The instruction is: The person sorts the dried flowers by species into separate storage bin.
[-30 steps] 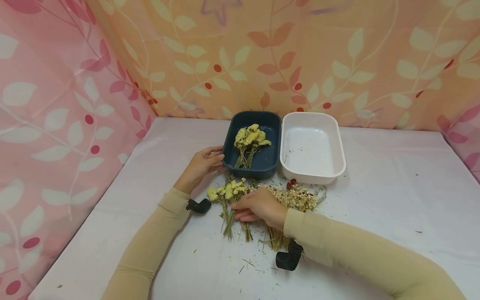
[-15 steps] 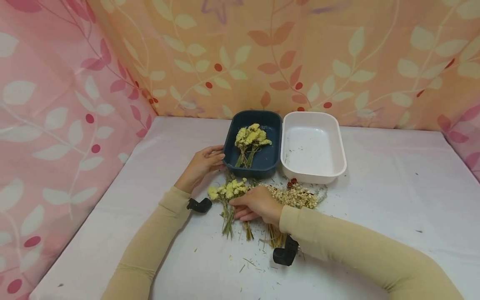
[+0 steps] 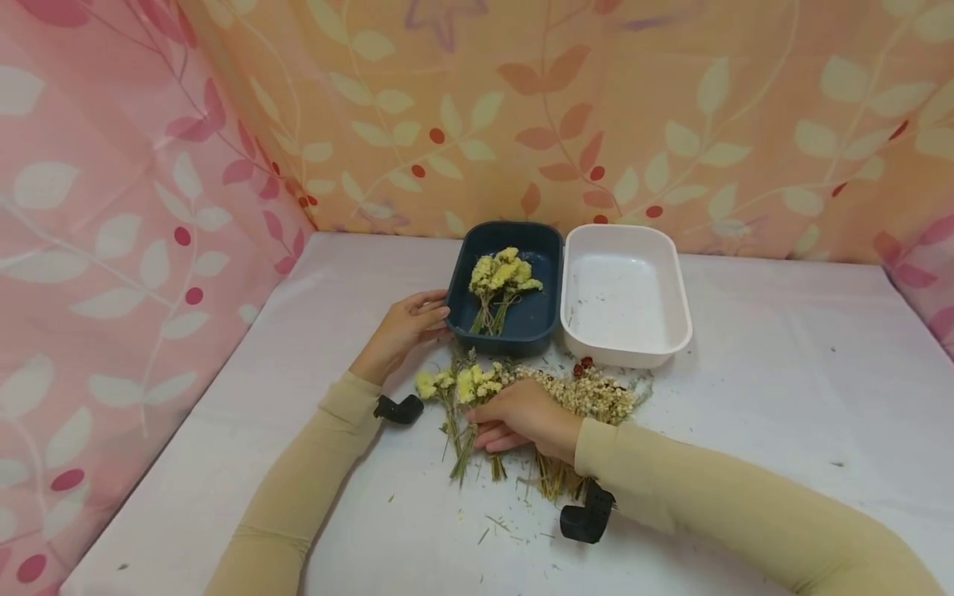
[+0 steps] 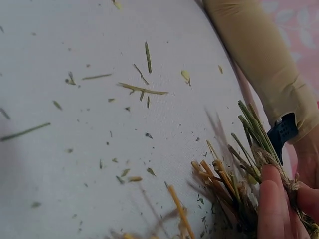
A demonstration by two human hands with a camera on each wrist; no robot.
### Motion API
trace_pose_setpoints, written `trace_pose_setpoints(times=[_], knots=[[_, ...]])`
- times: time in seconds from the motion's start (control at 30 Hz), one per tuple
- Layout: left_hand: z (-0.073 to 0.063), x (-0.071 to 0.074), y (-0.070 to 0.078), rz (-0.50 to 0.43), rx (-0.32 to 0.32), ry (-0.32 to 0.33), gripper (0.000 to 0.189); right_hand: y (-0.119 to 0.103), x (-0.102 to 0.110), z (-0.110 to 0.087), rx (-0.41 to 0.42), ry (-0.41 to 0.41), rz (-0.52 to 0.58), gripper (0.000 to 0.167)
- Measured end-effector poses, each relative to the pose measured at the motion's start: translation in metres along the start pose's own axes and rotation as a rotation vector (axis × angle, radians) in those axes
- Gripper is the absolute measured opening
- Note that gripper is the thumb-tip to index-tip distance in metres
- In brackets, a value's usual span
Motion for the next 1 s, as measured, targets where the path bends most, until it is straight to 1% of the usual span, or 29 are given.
trace_pose_setpoints(times=[0.3, 0.5, 0.6, 0.77, 1.0], knots=[[0.001, -0.001, 0.000, -0.005, -0.001, -0.001, 0.049, -0.005, 0.003, -0.019, 0.028, -0.007, 0.025, 0.034], [-0.001, 0.000, 0.000, -0.003, 0.004, -0.006, 0.049, -0.013, 0.005, -0.029, 0.018, 0.016, -0.014, 0.029], [-0.002, 0.000, 0.000, -0.002, 0.002, -0.005, 0.049, -0.019, 0.009, -0.032, 0.016, 0.031, -0.031, 0.028], [-0.002, 0.000, 0.000, -0.005, -0.002, -0.004, 0.049, -0.031, 0.017, -0.035, 0.038, 0.047, -0.063, 0.030], [-0.001, 0.000, 0.000, -0.019, -0.003, -0.002, 0.048, -0.042, 0.030, -0.036, 0.034, 0.043, -0.049, 0.037]])
Point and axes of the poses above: each hand's wrist, its own z-axis towards the middle knuckle, its own x-axis out of the back of the hand, y = z × x, the point moved 4 cm from there along z, towards the middle knuckle, and after that the axes turned 14 degrees about -y, right-handed, at the moved point
